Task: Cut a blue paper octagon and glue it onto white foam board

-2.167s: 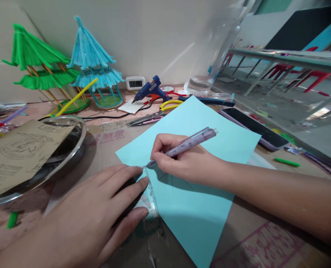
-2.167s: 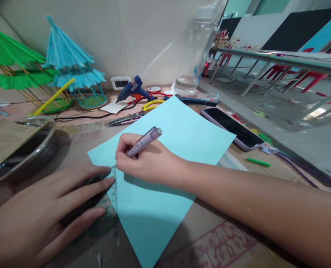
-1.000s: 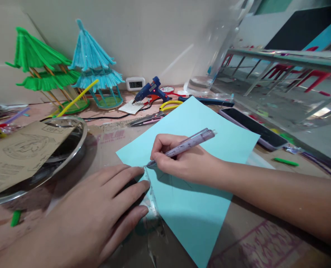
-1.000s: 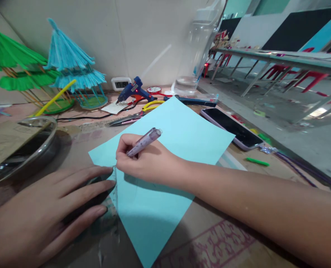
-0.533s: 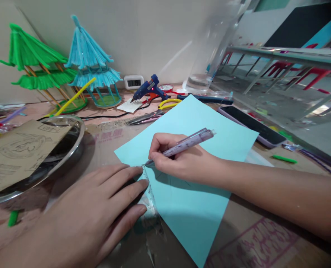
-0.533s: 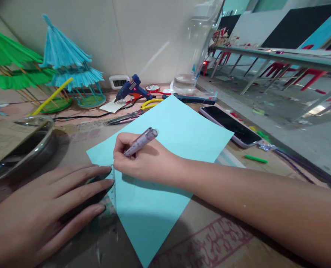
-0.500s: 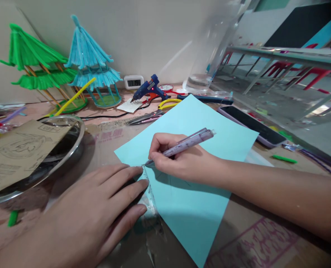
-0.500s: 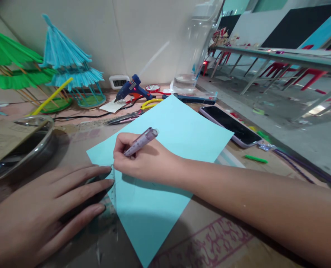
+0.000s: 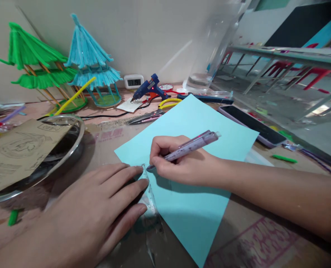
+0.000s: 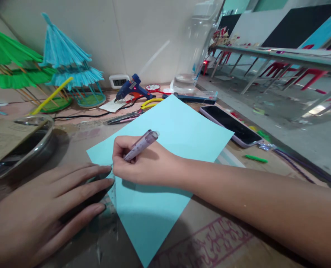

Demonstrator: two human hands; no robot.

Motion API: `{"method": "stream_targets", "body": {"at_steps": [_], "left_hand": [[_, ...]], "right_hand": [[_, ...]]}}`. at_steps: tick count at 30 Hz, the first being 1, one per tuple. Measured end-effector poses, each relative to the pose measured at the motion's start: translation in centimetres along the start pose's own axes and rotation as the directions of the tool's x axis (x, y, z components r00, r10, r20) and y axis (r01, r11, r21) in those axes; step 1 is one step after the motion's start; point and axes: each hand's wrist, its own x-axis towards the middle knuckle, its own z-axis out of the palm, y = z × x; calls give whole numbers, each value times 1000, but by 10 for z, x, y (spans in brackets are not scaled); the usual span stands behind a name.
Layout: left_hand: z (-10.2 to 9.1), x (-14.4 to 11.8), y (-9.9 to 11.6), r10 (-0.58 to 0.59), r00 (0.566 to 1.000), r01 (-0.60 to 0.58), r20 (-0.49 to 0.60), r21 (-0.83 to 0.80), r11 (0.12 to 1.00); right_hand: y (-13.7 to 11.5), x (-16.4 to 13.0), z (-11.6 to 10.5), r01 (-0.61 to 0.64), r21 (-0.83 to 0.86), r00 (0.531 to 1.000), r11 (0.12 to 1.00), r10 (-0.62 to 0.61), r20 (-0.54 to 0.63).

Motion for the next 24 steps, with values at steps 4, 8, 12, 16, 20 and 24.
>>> {"method": "stream_targets", "body": {"at_steps": [4,8,12,16,20,24], "left_hand": [[-2,2,0,3,1000,-3,7,6,1000],[-1,4,-1,13,1000,-13,9,8,1000],[-1,4,-2,8,1000,-8,-4,-7,1000],[-2,4,-1,9,1000,-8,2,-10,1000],[-2,5,-1,15,1000,-15,-4,-3,1000],[-1,6,-1,17,1000,-17,-7,-12,1000]], "right_hand": [[0,-1,-1,2,22,999,1000,-2,33],[-1,-2,-2,-5,17,998,1000,4,62],[-2,-2,-3,8,32,996,999,-11,93],[-2,-3,-3,20,52,992,998,-26,123],[0,-3,-4,-5,68,990,998,-5,142],[1,-3,-5,-23,79,987,997,10,162]]}}
